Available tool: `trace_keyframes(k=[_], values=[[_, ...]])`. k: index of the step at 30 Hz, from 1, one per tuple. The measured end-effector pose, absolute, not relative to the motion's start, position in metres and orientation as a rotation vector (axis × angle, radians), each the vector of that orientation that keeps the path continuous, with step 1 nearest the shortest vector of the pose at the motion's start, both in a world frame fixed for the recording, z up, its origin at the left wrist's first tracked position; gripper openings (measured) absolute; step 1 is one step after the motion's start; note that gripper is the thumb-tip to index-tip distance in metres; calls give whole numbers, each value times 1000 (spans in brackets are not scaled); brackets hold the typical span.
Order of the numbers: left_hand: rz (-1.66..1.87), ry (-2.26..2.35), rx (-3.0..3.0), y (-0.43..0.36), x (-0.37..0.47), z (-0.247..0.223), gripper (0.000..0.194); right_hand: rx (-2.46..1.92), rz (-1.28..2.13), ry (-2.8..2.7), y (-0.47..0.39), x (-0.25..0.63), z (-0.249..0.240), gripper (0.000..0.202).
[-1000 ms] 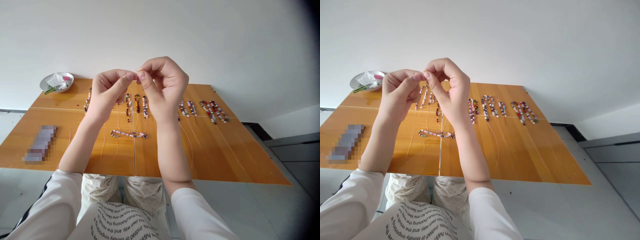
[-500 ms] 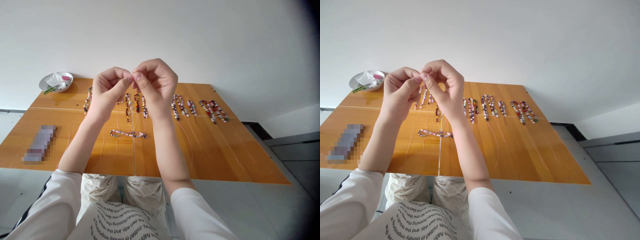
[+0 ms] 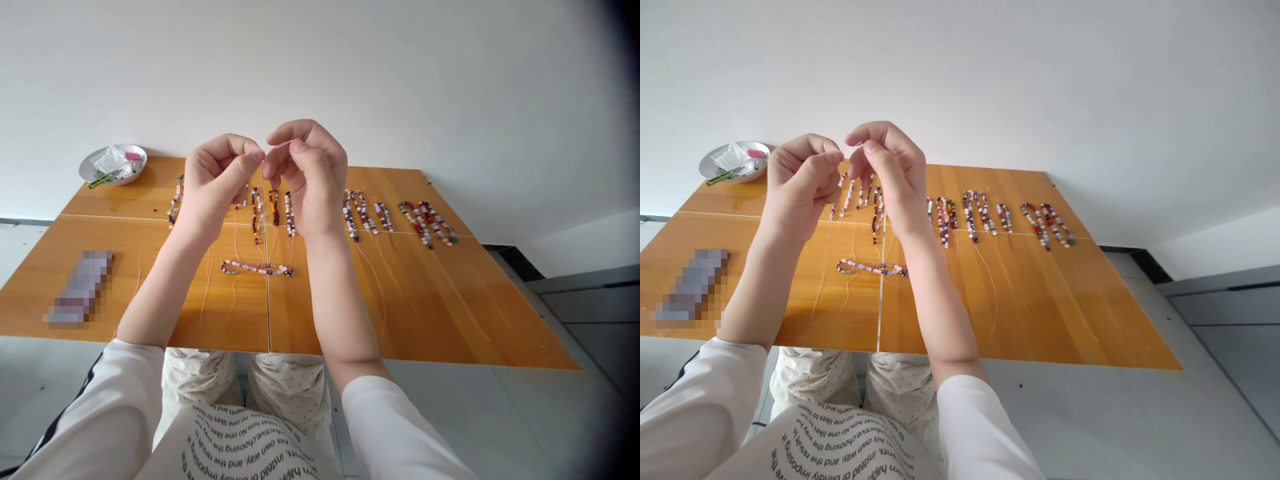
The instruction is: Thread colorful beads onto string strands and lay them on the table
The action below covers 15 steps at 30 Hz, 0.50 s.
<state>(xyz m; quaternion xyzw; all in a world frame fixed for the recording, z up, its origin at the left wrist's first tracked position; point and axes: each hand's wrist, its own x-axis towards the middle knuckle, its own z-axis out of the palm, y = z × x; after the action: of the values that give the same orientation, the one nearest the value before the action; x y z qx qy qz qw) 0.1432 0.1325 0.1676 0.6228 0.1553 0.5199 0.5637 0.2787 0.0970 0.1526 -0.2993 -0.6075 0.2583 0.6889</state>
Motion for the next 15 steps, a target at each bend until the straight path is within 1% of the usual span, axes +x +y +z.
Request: trace_keyframes(k=[2,4,7,11,15], values=[[1216,350,1460,134,143,167,27,-651,606,-1352,93,279,155,22],[1219,341,1456,136,143,166,29,-610,576,-1368,89,278,157,21],[1220,324,1456,139,143,164,32,-645,429,-1338,86,275,159,18],[1204,282,1429,138,144,165,31,-786,346,-1318,88,274,158,27],[1191,293,1377,129,144,173,19,-715,320,-1352,96,278,154,36]])
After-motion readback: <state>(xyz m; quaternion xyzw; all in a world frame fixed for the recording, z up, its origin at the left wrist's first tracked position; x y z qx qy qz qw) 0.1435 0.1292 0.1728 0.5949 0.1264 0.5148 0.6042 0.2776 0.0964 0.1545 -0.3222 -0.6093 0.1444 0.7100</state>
